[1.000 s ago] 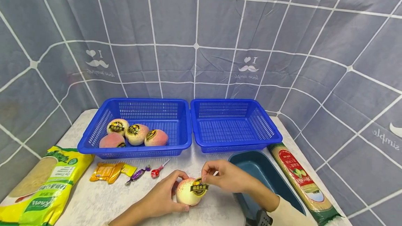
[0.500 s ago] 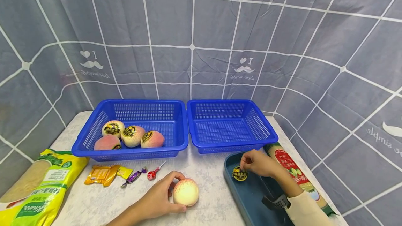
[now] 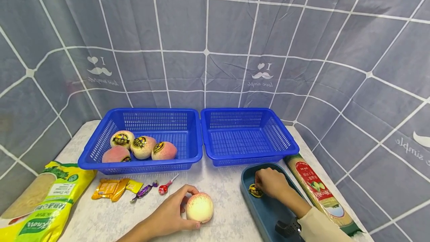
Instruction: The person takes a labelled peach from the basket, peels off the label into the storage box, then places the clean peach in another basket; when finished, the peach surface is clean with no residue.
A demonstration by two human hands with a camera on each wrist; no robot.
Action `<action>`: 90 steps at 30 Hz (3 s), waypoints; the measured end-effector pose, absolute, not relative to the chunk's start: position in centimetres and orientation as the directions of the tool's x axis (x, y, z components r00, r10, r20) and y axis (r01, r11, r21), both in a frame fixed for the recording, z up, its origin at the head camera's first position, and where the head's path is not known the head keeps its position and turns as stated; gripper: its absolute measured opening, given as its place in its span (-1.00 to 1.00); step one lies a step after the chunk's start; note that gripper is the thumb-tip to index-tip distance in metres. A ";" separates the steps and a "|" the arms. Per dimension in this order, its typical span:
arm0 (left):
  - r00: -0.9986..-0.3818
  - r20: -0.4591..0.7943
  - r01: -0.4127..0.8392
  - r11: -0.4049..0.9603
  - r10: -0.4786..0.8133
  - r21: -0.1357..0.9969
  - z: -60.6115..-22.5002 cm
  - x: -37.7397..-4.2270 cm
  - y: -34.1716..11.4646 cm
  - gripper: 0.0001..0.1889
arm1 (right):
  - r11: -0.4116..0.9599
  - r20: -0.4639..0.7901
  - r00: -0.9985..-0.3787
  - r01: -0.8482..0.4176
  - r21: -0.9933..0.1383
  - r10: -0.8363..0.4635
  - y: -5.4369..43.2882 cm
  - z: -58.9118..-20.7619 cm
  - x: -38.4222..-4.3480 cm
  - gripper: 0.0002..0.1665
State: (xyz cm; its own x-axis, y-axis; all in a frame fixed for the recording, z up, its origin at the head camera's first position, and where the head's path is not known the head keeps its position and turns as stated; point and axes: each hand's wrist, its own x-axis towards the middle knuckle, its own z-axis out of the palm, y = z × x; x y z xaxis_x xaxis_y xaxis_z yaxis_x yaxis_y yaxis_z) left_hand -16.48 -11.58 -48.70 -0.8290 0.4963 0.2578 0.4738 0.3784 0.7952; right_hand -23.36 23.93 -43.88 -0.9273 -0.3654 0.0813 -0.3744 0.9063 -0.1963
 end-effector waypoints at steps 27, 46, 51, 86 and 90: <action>-0.833 0.290 0.483 0.364 0.472 0.797 -48.0 -16.5 -11.5 -0.27 | 0.637 0.529 -0.750 -0.640 -0.430 -0.397 32.4 -38.7 -27.6 -0.45; -0.806 0.373 0.559 0.383 0.459 0.736 -31.3 -30.6 -6.0 -0.26 | 0.596 0.298 -0.931 -0.365 -0.716 -0.211 38.3 -42.2 -29.2 -0.43; -0.852 0.246 0.475 0.486 0.462 0.733 -32.4 -35.9 -3.6 -0.31 | 0.538 0.291 -0.938 -0.346 -0.769 -0.187 38.9 -43.0 -29.3 -0.42; -0.737 0.253 0.663 0.596 0.627 0.453 -31.0 -32.3 -13.4 -0.31 | 0.623 0.307 -0.930 -0.365 -0.692 -0.203 39.4 -40.5 -29.5 -0.34; -0.772 0.421 0.630 0.667 0.477 0.398 -32.3 -27.6 -22.9 -0.31 | 0.642 0.386 -0.911 -0.383 -0.664 -0.145 38.0 -37.6 -30.4 -0.22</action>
State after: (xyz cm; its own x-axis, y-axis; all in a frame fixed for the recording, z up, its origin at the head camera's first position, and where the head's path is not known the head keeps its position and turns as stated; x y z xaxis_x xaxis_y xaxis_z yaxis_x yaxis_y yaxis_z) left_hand -27.56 -22.90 -32.26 -0.7717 0.4768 0.4209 0.6295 0.6670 0.3984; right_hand -30.37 37.97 -37.59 -0.9110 -0.1449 0.3860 -0.3834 0.6421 -0.6638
